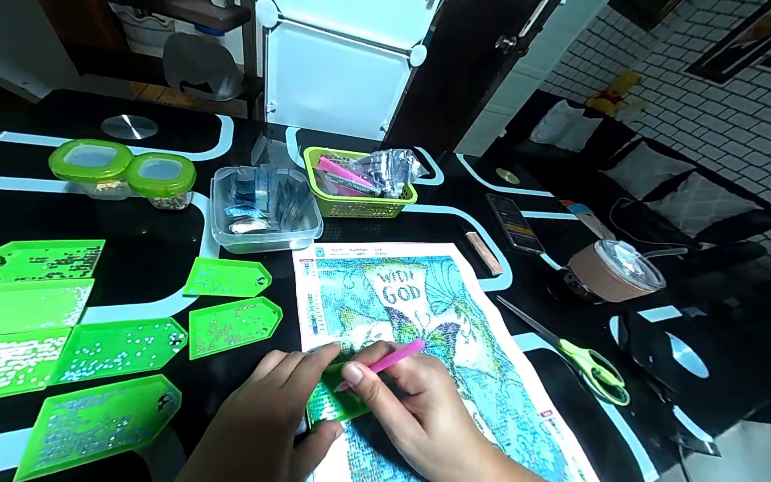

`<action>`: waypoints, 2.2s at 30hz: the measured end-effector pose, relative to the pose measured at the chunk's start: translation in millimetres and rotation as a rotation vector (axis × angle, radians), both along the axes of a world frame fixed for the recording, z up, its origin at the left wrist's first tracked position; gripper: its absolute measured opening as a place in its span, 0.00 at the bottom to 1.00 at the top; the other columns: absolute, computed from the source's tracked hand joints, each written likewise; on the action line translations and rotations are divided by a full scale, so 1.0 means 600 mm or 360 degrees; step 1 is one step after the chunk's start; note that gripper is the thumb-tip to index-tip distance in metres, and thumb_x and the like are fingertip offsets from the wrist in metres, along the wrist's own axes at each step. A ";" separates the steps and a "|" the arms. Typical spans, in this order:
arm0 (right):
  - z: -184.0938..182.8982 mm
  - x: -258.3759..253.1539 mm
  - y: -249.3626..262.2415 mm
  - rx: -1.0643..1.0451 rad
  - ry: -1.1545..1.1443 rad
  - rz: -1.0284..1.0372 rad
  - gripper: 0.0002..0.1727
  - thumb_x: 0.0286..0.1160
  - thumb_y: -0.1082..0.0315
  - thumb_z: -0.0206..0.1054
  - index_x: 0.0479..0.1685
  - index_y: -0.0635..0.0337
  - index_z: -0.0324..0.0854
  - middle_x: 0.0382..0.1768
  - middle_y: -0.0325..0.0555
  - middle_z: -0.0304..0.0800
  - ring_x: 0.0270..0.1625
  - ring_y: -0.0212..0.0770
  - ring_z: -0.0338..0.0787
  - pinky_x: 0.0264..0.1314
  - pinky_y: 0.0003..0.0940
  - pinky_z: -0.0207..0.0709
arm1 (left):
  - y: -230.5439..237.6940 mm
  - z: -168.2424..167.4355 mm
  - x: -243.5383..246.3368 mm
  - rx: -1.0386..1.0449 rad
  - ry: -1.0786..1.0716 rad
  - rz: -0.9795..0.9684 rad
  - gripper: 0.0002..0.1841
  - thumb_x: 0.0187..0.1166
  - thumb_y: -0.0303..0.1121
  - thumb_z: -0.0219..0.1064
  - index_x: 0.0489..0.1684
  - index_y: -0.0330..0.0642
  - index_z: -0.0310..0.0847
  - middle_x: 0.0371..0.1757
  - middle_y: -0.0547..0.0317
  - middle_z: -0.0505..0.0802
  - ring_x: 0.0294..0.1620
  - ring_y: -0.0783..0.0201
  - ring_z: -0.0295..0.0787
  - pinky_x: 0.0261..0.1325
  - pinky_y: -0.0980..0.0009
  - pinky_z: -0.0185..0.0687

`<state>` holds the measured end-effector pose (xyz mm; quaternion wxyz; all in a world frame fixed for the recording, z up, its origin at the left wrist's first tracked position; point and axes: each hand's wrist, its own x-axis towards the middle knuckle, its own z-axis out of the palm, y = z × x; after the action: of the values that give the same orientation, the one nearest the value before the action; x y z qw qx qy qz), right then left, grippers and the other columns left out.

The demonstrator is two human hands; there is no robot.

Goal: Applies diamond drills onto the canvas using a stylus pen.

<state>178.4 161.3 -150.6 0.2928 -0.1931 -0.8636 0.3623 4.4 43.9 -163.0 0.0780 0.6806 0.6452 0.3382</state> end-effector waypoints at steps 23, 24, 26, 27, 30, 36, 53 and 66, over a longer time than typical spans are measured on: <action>0.015 0.022 -0.006 -0.0811 0.0340 -0.0032 0.12 0.91 0.65 0.59 0.41 0.60 0.83 0.31 0.35 0.90 0.32 0.25 0.90 0.35 0.22 0.86 | 0.002 -0.001 0.002 -0.0023 -0.0042 0.0017 0.36 0.66 0.44 0.75 0.78 0.42 0.76 0.56 0.59 0.96 0.53 0.54 0.92 0.51 0.62 0.88; 0.013 0.031 -0.009 -0.0860 0.0343 -0.0063 0.12 0.91 0.64 0.58 0.41 0.59 0.83 0.31 0.33 0.90 0.31 0.25 0.89 0.34 0.21 0.86 | 0.002 0.001 0.001 -0.0046 -0.0051 0.0006 0.36 0.67 0.44 0.75 0.79 0.41 0.75 0.57 0.59 0.95 0.54 0.53 0.92 0.53 0.61 0.88; 0.003 0.045 -0.015 -0.0859 0.0350 -0.0104 0.11 0.91 0.65 0.58 0.41 0.58 0.83 0.30 0.33 0.90 0.30 0.24 0.88 0.32 0.20 0.84 | 0.001 0.004 0.000 -0.0071 -0.0064 -0.0008 0.36 0.67 0.43 0.75 0.79 0.40 0.75 0.58 0.58 0.96 0.54 0.52 0.92 0.54 0.60 0.87; -0.004 0.050 -0.017 -0.0836 0.0357 -0.0110 0.11 0.91 0.65 0.58 0.41 0.59 0.83 0.30 0.33 0.89 0.30 0.24 0.88 0.32 0.20 0.84 | 0.000 0.004 0.000 -0.0076 -0.0068 -0.0010 0.36 0.68 0.43 0.75 0.79 0.40 0.75 0.58 0.58 0.96 0.54 0.52 0.92 0.54 0.59 0.87; -0.016 0.055 -0.022 -0.0734 0.0368 -0.0115 0.11 0.91 0.65 0.59 0.42 0.61 0.82 0.30 0.35 0.89 0.31 0.24 0.88 0.34 0.20 0.84 | 0.000 0.004 -0.001 -0.0080 -0.0061 -0.0011 0.36 0.68 0.43 0.74 0.79 0.40 0.75 0.57 0.58 0.96 0.53 0.52 0.92 0.54 0.59 0.87; -0.024 0.058 -0.018 -0.0522 0.0333 -0.0108 0.12 0.91 0.65 0.59 0.41 0.63 0.82 0.28 0.36 0.87 0.29 0.22 0.85 0.32 0.18 0.81 | 0.000 0.006 -0.003 -0.0108 -0.0100 -0.0033 0.36 0.70 0.45 0.74 0.80 0.40 0.74 0.58 0.56 0.95 0.56 0.51 0.91 0.55 0.58 0.86; -0.021 0.061 -0.019 -0.0052 0.0162 -0.0037 0.15 0.92 0.63 0.58 0.41 0.66 0.82 0.29 0.45 0.87 0.30 0.25 0.85 0.34 0.18 0.80 | -0.001 -0.001 -0.004 -0.0063 -0.0054 -0.0017 0.35 0.71 0.48 0.72 0.79 0.41 0.75 0.57 0.58 0.95 0.55 0.54 0.91 0.55 0.61 0.87; 0.016 -0.009 0.012 -0.0224 0.0098 0.0041 0.15 0.89 0.64 0.61 0.39 0.64 0.87 0.33 0.40 0.92 0.37 0.26 0.91 0.43 0.23 0.87 | 0.001 0.002 -0.002 -0.0037 -0.0052 0.0009 0.35 0.68 0.45 0.74 0.78 0.41 0.76 0.56 0.58 0.96 0.53 0.54 0.92 0.53 0.61 0.87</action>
<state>173.2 168.8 -140.9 0.3003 -0.1910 -0.8288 0.4317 3.4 44.3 -162.0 0.0954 0.6723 0.6496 0.3419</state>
